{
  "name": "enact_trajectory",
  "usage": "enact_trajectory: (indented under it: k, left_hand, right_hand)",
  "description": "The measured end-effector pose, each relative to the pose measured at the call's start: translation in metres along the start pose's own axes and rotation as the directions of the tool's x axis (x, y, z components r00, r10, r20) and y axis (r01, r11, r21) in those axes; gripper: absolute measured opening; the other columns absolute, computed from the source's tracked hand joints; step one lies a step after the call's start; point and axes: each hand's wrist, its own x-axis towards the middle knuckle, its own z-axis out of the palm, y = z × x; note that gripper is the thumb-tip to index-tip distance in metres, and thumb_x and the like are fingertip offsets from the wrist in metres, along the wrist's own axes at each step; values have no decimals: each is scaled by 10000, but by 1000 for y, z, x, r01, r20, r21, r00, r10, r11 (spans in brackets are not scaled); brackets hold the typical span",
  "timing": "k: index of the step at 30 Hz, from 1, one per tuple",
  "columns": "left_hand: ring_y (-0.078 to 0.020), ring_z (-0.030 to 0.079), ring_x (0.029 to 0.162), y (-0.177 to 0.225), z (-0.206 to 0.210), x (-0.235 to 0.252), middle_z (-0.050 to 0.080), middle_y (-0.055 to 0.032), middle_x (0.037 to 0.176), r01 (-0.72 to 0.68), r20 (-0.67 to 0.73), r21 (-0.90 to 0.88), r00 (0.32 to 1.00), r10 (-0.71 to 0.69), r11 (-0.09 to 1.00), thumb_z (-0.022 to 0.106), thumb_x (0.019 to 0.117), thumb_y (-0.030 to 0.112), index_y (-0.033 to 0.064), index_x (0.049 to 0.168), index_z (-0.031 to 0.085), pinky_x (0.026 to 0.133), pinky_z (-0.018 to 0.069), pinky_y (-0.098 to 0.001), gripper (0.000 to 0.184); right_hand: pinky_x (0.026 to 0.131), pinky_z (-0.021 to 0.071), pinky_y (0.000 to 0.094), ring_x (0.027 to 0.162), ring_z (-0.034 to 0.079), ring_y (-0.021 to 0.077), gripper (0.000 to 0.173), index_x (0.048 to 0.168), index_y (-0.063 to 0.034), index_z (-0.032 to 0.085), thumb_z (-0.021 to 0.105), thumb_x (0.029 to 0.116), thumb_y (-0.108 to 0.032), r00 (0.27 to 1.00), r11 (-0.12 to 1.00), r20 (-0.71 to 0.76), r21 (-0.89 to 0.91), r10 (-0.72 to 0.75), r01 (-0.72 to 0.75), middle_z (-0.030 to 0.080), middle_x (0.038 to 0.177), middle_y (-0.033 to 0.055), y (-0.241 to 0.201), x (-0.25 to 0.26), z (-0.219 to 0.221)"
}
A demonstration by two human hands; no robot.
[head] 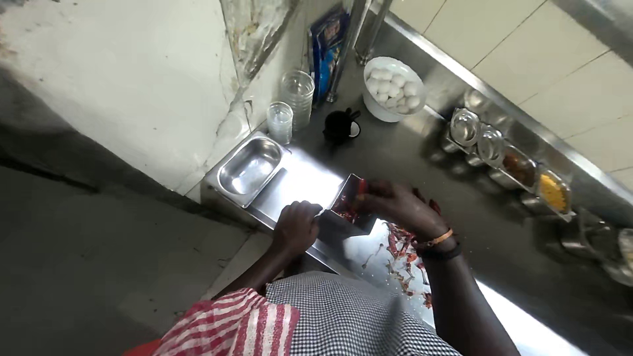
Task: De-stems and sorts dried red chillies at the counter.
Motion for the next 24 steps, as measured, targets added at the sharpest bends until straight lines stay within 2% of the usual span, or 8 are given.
enact_trajectory:
  k: [3,7,10,12,14,16,19,24]
  left_hand:
    - [-254,646,1012,-3,3,-1,695,-49,1053,-3,-44,-41,999,1,999,522,1033,280,185,1211,699,907,509,-445,268]
    - [-251,669,960,-7,5,-2,698,-77,1033,-35,-149,-174,989,9,984,541,1026,228,131,1234,698,896,536,-467,278]
    - [-216,665,878,-8,2,-2,690,-69,1005,-33,-165,-266,986,-12,963,572,1019,194,117,1229,693,847,557,-450,254]
    - [-208,662,850,-7,0,-1,688,-67,982,-28,-163,-276,986,-18,961,588,1012,186,111,1218,695,829,563,-444,243]
    - [-215,667,866,-7,1,-1,694,-65,991,-36,-160,-239,987,-3,970,588,1014,194,113,1216,696,844,560,-451,242]
    - [-240,669,937,-5,3,-1,700,-68,1043,-39,-132,-164,991,17,986,557,1030,236,127,1225,693,891,538,-473,260]
    - [-280,664,1023,-2,3,-1,702,-84,1080,-41,-88,-74,996,34,996,541,1031,249,137,1225,692,909,524,-497,270]
    - [-288,663,995,0,4,-1,699,-90,1058,-29,-97,-64,995,23,997,558,1021,237,121,1230,686,900,525,-488,271]
  right_hand:
    - [421,358,193,494,471,66,199,1041,-114,679,598,1037,-296,998,962,-58,273,28,-11,646,756,35,10,-21,9]
    - [404,313,160,465,406,31,223,1115,-101,705,555,1059,-256,991,908,-133,417,18,40,626,742,27,30,-32,18]
    - [431,336,202,481,416,61,207,1141,-131,724,575,1052,-244,966,972,-258,223,-15,74,625,730,10,35,-39,23]
    - [585,512,316,652,604,117,182,1146,-172,740,606,1043,-239,947,987,-307,-152,-92,46,705,859,6,28,-42,21]
    - [718,574,480,843,686,218,163,1121,-204,763,644,1011,-220,942,868,-291,-497,-168,2,713,981,53,18,-36,19]
    - [709,566,524,889,688,278,125,1052,-233,767,664,981,-232,954,720,-226,-694,-196,-17,697,1011,78,11,-20,20]
    - [779,572,534,1029,670,307,219,1135,-283,740,704,919,-278,988,647,-115,-762,-106,-19,671,1187,83,7,14,23]
    - [943,560,456,1115,652,216,450,1319,-189,672,765,880,-177,970,854,-67,-491,-235,174,638,1300,76,10,19,23]
